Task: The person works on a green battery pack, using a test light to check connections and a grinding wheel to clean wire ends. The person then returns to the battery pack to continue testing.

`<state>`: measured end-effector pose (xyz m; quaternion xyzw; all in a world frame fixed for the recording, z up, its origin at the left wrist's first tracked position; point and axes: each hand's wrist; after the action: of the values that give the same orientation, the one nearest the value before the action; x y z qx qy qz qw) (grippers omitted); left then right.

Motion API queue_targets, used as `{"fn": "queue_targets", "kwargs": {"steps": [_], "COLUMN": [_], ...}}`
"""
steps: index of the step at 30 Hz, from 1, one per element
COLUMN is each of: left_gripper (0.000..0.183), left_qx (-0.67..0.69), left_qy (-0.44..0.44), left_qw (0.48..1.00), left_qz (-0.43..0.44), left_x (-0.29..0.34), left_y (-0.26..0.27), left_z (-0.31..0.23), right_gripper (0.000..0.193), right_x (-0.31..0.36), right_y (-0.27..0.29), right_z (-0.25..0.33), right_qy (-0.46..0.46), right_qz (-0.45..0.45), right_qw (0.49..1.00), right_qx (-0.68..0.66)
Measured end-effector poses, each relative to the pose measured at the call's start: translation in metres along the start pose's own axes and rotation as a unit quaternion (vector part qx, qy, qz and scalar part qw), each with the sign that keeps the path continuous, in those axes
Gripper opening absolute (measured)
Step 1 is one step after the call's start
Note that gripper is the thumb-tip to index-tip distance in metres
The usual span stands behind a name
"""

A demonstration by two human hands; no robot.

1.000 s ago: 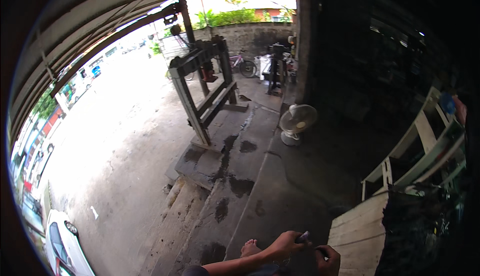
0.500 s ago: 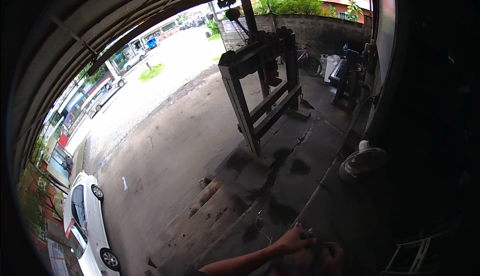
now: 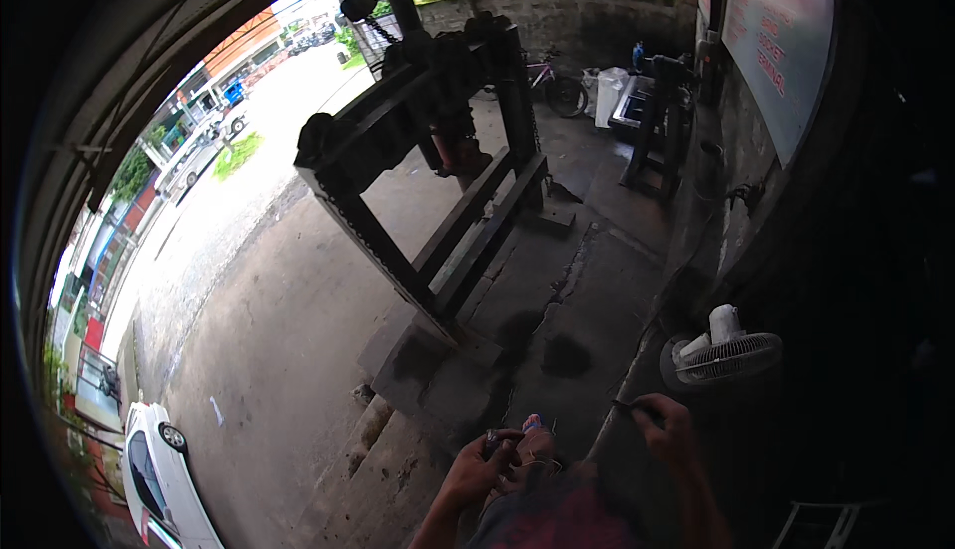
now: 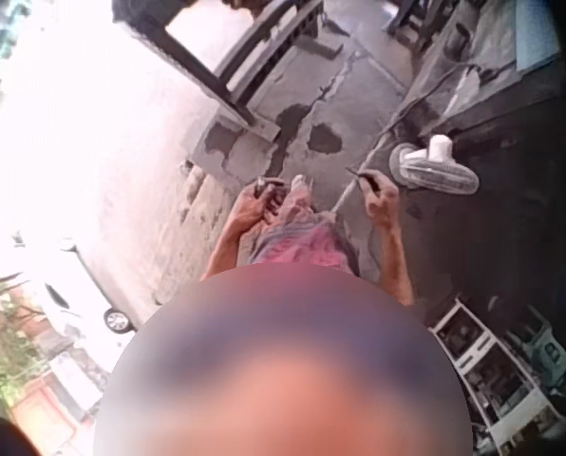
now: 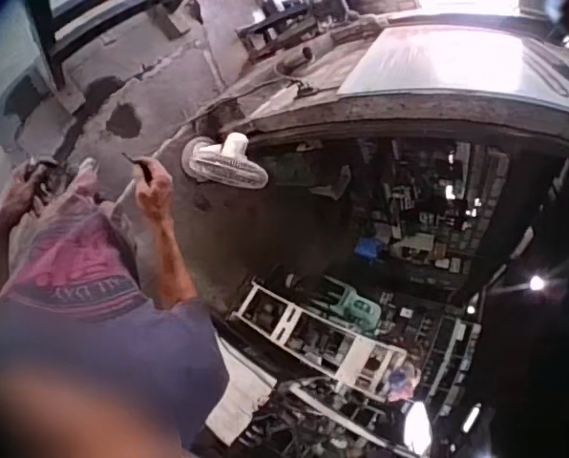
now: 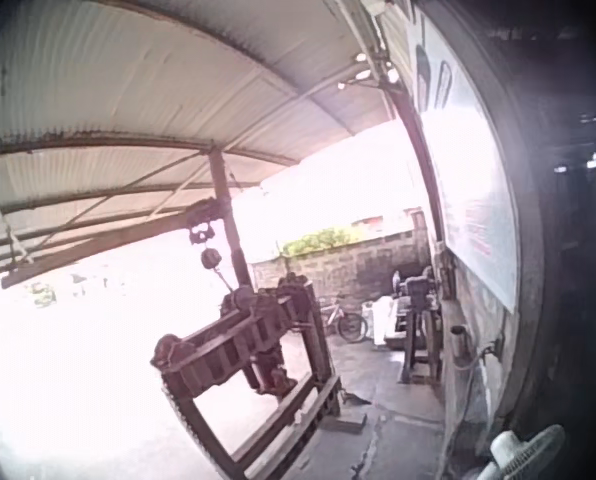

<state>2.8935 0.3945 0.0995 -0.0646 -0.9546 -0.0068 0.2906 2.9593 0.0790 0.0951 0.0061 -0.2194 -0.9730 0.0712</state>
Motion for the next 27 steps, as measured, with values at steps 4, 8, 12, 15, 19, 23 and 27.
{"fn": "queue_targets", "kwargs": {"steps": [4, 8, 12, 15, 19, 23, 27], "left_gripper": [0.034, 0.028, 0.03, 0.031, 0.032, 0.032, 0.031], "left_qx": [-0.039, -0.018, -0.031, -0.068, -0.068, -0.082, -0.157], "left_qy": [0.002, 0.05, 0.034, 0.008, 0.034, 0.071, -0.03], "left_qw": [0.999, 0.998, 0.988, 0.98, 0.982, 0.973, 0.957], "left_qz": [0.016, 0.022, 0.151, 0.187, 0.172, 0.204, 0.243], "left_x": [-0.156, -0.296, -0.41, -0.515, -0.664, -0.772, -0.87], "left_y": [0.034, 0.033, 0.02, 0.01, -0.025, -0.053, -0.071], "left_z": [-0.016, -0.098, -0.188, -0.226, -0.278, -0.343, -0.401], "right_gripper": [0.023, 0.025, 0.021, 0.02, 0.02, 0.02, 0.013], "right_x": [-0.096, -0.181, -0.277, -0.371, -0.521, -0.674, -0.801], "right_y": [-0.073, -0.081, -0.037, -0.007, 0.049, 0.125, 0.205], "right_z": [-0.101, -0.113, -0.121, -0.164, -0.206, -0.214, -0.211], "right_qy": [-0.082, -0.108, -0.15, -0.149, -0.21, -0.13, -0.118], "right_qz": [-0.004, -0.053, -0.112, -0.148, -0.156, -0.182, -0.199], "right_qw": [0.996, 0.991, 0.979, 0.977, 0.964, 0.975, 0.973], "right_qx": [-0.019, -0.051, -0.079, -0.049, -0.05, 0.013, 0.027]}}
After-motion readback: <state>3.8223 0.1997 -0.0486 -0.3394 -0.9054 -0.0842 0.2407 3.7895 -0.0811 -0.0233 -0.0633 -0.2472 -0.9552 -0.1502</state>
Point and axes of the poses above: each hand's wrist, its own x-axis away from the middle knuckle, its own y-axis out of the back of the hand, z = x × y, and after that the axes turned 4 degrees about z, right-handed
